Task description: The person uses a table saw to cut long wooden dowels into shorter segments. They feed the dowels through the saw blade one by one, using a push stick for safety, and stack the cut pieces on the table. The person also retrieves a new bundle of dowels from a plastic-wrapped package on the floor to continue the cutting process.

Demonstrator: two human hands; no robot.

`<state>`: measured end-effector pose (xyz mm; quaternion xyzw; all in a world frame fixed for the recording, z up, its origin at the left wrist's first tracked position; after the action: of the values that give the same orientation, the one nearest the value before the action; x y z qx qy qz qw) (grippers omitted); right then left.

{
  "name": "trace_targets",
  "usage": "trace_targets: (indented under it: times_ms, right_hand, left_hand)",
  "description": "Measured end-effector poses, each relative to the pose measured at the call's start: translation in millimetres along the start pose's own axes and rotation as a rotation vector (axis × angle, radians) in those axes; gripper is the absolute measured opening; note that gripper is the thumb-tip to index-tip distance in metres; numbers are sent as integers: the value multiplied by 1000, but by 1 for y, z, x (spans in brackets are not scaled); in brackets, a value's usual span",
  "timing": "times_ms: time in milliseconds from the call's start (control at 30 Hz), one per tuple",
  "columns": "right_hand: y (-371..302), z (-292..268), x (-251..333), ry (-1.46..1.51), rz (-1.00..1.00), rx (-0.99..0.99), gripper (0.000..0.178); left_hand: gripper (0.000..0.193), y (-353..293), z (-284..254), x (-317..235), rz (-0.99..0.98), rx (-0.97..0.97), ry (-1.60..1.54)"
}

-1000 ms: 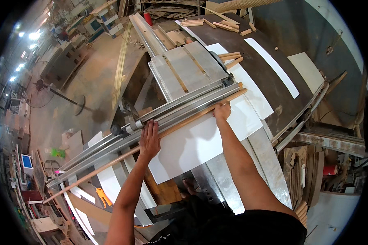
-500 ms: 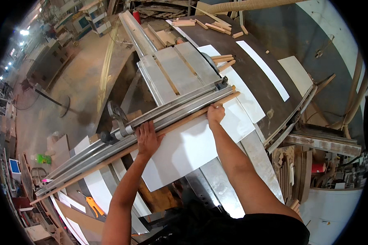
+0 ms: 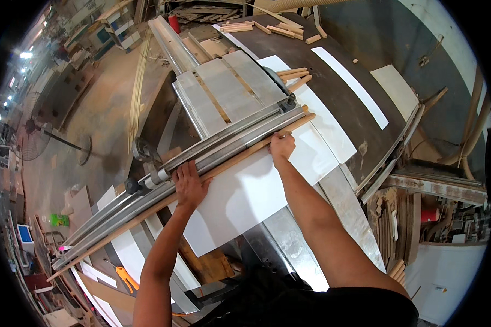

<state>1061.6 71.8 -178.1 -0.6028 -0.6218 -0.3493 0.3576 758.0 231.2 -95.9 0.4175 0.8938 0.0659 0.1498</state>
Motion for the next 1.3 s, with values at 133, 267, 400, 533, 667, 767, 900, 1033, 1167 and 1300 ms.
trace_targets:
  times_ms: [133,267,400,533,667,767,900,1033,1167,1300]
  right_hand:
    - [-3,-1,4,5,13,10,29]
    - [-2,3,9,13,3,8,28]
    - [-7,-3,21,-26,-39,15,29]
    - [-1,9,8,42,14,14,29]
    - [1,9,12,56,-19,19,30]
    - [0,12,14,56,-9,38,28]
    - [-3,3,17,26,-72,-5,25]
    - [0,11,13,41,-131,-27,22]
    - [3,16,6,45,-126,-40,21]
    - [5,19,7,34,-101,-14,20]
  left_hand:
    - [84,2,0,1,-14,21,-1]
    - [81,4,-4,-2,13,-34,38]
    - [81,3,1,0,-16,-31,53]
    - [82,6,3,-1,-28,-24,20]
    - [82,9,8,2,-37,-42,47]
    - [84,8,10,2,-60,-11,45]
    - [85,6,10,2,-44,-37,46]
    - [85,8,12,5,-45,-17,57]
    - [85,9,10,3,-42,-28,59]
    - [86,10,7,2,-41,-36,57]
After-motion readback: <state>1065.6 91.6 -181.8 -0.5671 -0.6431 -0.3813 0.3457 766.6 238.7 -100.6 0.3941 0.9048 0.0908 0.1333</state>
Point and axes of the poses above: each hand's wrist, its own y-axis towards the middle knuckle, its own z-axis out of the palm, x = y × z, the point moved 3 cm from there along y, towards the middle knuckle, and after that the axes turned 7 degrees about -z, right-handed, at the moved point
